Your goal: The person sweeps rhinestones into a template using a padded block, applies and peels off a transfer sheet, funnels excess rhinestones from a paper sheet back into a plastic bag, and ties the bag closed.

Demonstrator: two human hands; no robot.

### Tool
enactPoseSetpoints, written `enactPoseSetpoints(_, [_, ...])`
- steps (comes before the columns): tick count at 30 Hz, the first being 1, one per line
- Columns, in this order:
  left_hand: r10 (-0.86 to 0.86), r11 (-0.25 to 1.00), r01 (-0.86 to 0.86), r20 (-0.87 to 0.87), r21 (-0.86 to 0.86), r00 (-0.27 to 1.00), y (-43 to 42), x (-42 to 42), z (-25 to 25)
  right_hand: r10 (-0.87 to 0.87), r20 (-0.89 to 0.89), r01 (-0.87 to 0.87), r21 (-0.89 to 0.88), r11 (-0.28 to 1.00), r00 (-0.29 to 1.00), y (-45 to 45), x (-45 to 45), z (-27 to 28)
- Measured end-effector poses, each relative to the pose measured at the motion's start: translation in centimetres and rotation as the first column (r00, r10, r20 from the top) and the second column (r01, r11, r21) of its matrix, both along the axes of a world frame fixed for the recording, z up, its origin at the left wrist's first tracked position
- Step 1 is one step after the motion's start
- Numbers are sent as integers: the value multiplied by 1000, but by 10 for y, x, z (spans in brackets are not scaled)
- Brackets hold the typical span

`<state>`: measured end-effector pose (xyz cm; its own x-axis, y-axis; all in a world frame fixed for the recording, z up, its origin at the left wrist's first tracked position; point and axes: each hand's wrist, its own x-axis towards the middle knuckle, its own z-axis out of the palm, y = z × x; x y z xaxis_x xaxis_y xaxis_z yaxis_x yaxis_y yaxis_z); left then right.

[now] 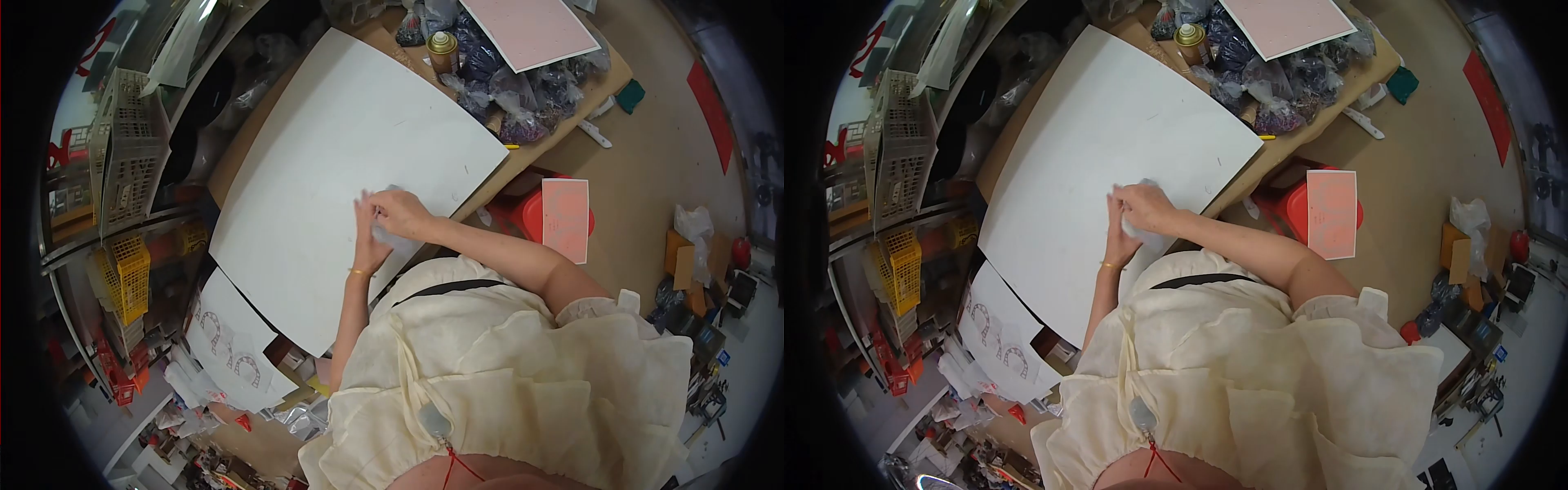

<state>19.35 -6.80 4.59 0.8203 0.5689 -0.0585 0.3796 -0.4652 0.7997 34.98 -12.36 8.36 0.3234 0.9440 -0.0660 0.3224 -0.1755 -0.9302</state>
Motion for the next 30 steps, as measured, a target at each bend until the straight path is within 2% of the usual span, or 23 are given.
enactPoseSetpoints(2, [118, 976, -55, 294, -212, 949, -10, 30, 14, 38, 158, -54, 97, 994, 987, -1, -3, 5])
enactPoseSetpoints(3, [119, 975, -54, 298, -215, 947, -10, 29, 11, 38, 163, -54, 94, 994, 986, -2, 1, 12])
enactPoseSetpoints(5, [81, 943, -13, 192, -333, 978, -5, 22, 5, 75, -58, -65, 159, 985, 995, -9, 18, 28])
enactPoseSetpoints(7, [30, 895, 12, 88, -447, 996, 0, 17, 1, 125, -275, -62, 226, 972, 953, -20, 35, 37])
enactPoseSetpoints(8, [34, 895, 9, 90, -445, 995, 0, 19, 5, 88, -387, 2, 226, 974, 918, -27, 42, 36])
enactPoseSetpoints(9, [124, 867, -41, 136, -497, 983, -2, 23, 16, 27, -482, 60, 163, 985, 876, -34, 51, 32])
enactPoseSetpoints(11, [306, 788, -124, 208, -603, 929, -8, 32, 41, -279, -577, 375, 50, 926, 768, -46, 82, 13])
enactPoseSetpoints(12, [394, 739, -156, 234, -655, 889, -9, 33, 46, -435, -401, 456, -49, 889, 806, -57, 110, -8])
enactPoseSetpoints(13, [397, 740, -160, 232, -653, 888, -8, 29, 41, -536, -2, 536, 37, 844, 844, -67, 135, -32])
enactPoseSetpoints(14, [455, 686, -151, 259, -711, 852, -4, 21, 27, -583, 386, 573, 154, 805, 715, -76, 154, -52])
enactPoseSetpoints(15, [511, 631, -133, 280, -764, 813, 1, 12, 12, -467, 612, 636, -77, 767, 638, -82, 166, -60])
enactPoseSetpoints(17, [623, 511, -81, 304, -856, 721, 6, 1, -9, -277, 770, 650, -223, 727, 575, -87, 174, -76])
enactPoseSetpoints(18, [623, 512, -85, 301, -855, 722, 3, 1, -8, -278, 767, 648, -226, 727, 578, -87, 171, -73])
enactPoseSetpoints(20, [600, 641, -336, 177, -690, 780, -8, 8, -4, -308, 604, 493, -163, 854, 735, -88, 163, -57])
enactPoseSetpoints(22, [605, 725, -529, 42, -441, 795, -15, 16, -3, -279, 422, 331, -54, 942, 863, -87, 150, -27])
enactPoseSetpoints(24, [630, 681, -539, 21, -496, 776, -12, 12, -12, -207, 294, 218, -5, 976, 933, -83, 112, 22])
enactPoseSetpoints(25, [654, 631, -546, -1, -551, 757, -10, 10, -20, -133, 275, 153, -53, 987, 952, -85, 94, 40])
enactPoseSetpoints(27, [698, 520, -554, -50, -650, 714, -9, 5, -31, -54, 14, 53, 108, 993, 998, -81, 69, 61])
enactPoseSetpoints(29, [711, 500, -552, -47, -667, 701, -6, 6, -34, 5, -423, -22, -36, 999, 906, -80, 74, 29])
enactPoseSetpoints(30, [722, 480, -548, -46, -685, 690, -6, 5, -34, 7, -426, -25, -37, 999, 904, -77, 85, 24])
